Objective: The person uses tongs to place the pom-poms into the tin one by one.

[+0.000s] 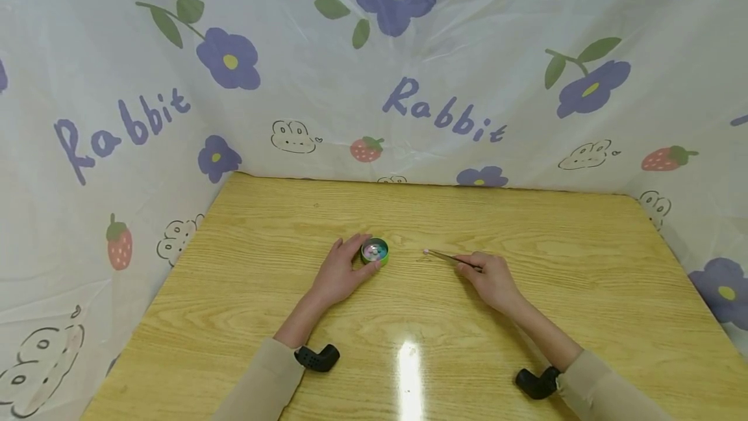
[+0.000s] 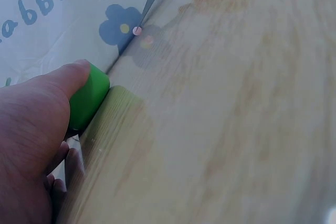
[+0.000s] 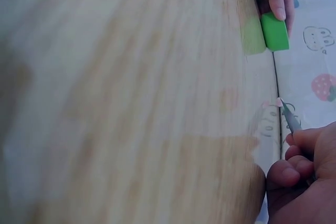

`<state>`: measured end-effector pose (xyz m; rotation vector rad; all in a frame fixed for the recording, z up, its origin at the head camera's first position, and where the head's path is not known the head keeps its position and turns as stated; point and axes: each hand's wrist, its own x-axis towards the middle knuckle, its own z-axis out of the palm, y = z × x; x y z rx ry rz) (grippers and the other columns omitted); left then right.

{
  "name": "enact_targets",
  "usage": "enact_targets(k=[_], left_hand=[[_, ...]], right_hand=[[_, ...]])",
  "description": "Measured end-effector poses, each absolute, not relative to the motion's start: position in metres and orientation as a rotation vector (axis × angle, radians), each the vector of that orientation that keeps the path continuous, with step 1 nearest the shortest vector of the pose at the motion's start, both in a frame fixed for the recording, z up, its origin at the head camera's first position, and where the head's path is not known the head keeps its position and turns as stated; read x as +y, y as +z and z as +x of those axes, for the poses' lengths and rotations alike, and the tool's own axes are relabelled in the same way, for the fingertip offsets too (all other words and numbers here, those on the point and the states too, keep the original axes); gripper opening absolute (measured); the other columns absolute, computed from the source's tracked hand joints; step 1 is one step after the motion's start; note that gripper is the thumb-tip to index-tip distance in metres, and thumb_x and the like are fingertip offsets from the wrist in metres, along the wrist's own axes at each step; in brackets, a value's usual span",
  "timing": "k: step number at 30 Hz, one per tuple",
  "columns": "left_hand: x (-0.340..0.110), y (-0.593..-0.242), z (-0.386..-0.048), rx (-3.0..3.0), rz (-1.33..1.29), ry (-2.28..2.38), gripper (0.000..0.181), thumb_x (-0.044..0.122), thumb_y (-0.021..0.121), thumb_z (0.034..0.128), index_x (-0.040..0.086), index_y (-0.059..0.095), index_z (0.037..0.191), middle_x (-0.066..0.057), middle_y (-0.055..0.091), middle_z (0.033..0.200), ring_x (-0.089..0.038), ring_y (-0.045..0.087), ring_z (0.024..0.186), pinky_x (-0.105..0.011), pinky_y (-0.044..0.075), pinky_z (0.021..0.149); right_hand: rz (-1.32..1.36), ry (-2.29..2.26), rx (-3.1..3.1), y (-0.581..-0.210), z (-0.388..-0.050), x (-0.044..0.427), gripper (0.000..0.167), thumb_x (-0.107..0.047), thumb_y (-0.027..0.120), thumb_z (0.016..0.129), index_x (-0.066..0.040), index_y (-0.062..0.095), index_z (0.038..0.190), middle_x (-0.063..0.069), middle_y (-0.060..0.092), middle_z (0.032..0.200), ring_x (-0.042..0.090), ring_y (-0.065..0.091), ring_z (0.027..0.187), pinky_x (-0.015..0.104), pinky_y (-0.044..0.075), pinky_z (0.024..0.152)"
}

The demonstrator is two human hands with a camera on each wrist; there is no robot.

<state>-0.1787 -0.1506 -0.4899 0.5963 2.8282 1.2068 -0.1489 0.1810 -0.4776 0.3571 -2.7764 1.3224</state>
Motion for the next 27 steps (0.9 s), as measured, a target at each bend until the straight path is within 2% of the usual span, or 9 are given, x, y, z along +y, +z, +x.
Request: enact_targets(k=[18, 27], left_hand=[[-0.152, -0.491, -0.178, 2.825, 0.587, 1.203, 0.064, 0.034, 0.074, 0.0972, 0.007, 0.051, 0.151, -0.017, 0.049, 0.154, -0.034, 0.042, 0.145, -0.050, 0.015, 0.125], [-0.151, -0.491, -0.179, 2.825, 0.590, 1.199, 0.064, 0.036, 0.073, 0.0976, 0.008, 0.051, 0.151, -0.015, 0.050, 0.153, -0.033, 0.040, 0.146, -0.050, 0.014, 0.126]], right_hand=[[0.389, 1.309, -2.720, -0.472, -0.152, 0.174, 0.022, -0.003, 0.068, 0.098, 0.001, 0.077, 0.118, 0.001, 0.062, 0.075, 0.011, 0.039, 0.055, 0.026, 0.035, 0.050], [0.437, 1.335, -2.674, -0.467, -0.151, 0.156, 0.021, -0.006, 0.069, 0.098, 0.000, 0.077, 0.117, 0.002, 0.063, 0.076, 0.010, 0.042, 0.057, 0.025, 0.036, 0.051]])
